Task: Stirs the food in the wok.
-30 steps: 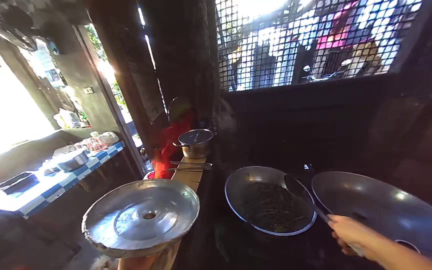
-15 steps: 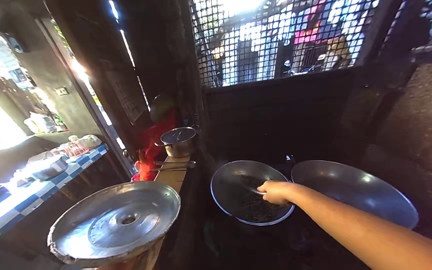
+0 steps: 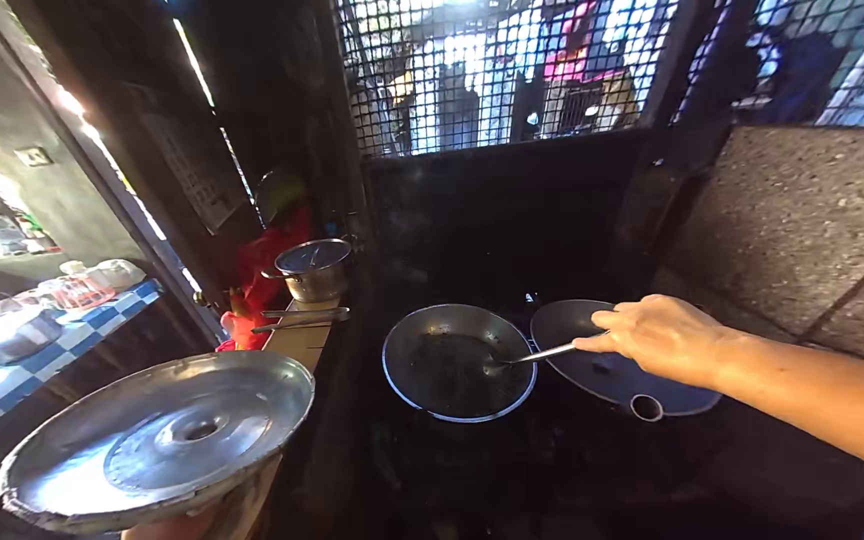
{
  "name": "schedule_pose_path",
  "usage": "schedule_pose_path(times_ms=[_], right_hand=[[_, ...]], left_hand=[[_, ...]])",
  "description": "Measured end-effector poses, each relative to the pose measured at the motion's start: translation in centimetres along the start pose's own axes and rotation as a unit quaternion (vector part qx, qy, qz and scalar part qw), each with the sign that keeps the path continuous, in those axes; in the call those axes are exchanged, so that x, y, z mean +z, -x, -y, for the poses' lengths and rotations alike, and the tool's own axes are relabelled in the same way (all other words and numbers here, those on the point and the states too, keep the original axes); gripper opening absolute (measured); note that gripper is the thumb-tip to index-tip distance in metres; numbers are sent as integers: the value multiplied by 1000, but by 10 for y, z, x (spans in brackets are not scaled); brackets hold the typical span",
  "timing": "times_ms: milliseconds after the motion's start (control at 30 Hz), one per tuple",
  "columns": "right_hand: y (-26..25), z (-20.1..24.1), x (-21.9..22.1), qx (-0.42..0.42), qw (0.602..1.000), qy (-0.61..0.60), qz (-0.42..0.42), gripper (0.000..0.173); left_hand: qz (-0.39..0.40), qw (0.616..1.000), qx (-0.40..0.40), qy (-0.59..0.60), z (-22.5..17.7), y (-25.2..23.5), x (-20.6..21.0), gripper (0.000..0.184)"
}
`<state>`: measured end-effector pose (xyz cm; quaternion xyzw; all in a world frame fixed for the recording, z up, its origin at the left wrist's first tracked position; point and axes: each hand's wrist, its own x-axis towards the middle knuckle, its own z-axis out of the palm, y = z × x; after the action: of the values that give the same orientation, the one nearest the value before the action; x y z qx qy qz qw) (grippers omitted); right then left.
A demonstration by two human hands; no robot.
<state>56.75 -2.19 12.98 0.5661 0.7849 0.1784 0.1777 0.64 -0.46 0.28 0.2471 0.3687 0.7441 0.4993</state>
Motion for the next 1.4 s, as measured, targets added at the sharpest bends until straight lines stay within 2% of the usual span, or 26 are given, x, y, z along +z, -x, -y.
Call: schedule_pose_path(times_ms=[67, 100, 167, 267, 400, 533, 567, 600, 667, 800, 867, 1000, 1100, 1167, 1267, 1333, 1400], right_hand=[[10, 3, -19, 83, 994, -22, 74, 53], [13, 4, -32, 121, 986, -40, 110, 50], [20, 5, -56, 168, 971, -60, 158, 40], [24, 1, -76, 186, 955, -94, 209, 28], [-2, 19, -51, 162, 940, -136, 266, 25], [-38, 54, -15, 150, 949, -145, 235, 22], [-40, 54, -15, 151, 952, -142, 224, 21], [-38, 51, -20, 156, 955, -139, 210, 19], [-26, 39, -44, 173, 960, -115, 189, 18], [-9, 32, -78, 202, 958, -46, 200, 14], [-20, 40, -61, 212, 953, -62, 208, 15], [-52, 44, 2, 217, 949, -134, 183, 23], [-52, 36, 13, 265, 933, -192, 150, 23], [-46, 31, 17, 290, 918, -227, 146, 27], [-46, 39, 47, 293, 888, -309, 174, 35], [-51, 58, 68, 310, 830, -412, 214, 44], [-56, 86, 90, 348, 724, -551, 228, 44]], left_hand=[[-6, 1000, 1, 11, -1, 7, 11, 44], [-43, 999, -4, 19, -5, 16, 29, 45], [-43, 998, -5, 41, -5, 19, 32, 47], [-26, 999, 17, 37, -1, 16, 26, 43], [5, 1000, 21, -8, -1, 8, 10, 44], [32, 999, 17, 19, 4, -3, -9, 44], [13, 1000, 13, 19, 4, -5, -8, 45], [-10, 999, 9, 35, 3, -6, -2, 43], [45, 996, 3, 74, 4, -11, -11, 42], [37, 998, 6, 59, 0, -3, 1, 44], [36, 997, 7, 62, 1, -2, 4, 45], [32, 996, 0, 79, 1, 1, 4, 43], [41, 996, -11, 73, 0, 0, 1, 44], [21, 998, -9, 63, -2, 6, 8, 44], [-8, 998, -5, 69, -3, 8, 14, 42], [27, 996, -15, 78, -3, 3, 3, 44], [47, 995, -22, 88, -1, -3, -8, 42]])
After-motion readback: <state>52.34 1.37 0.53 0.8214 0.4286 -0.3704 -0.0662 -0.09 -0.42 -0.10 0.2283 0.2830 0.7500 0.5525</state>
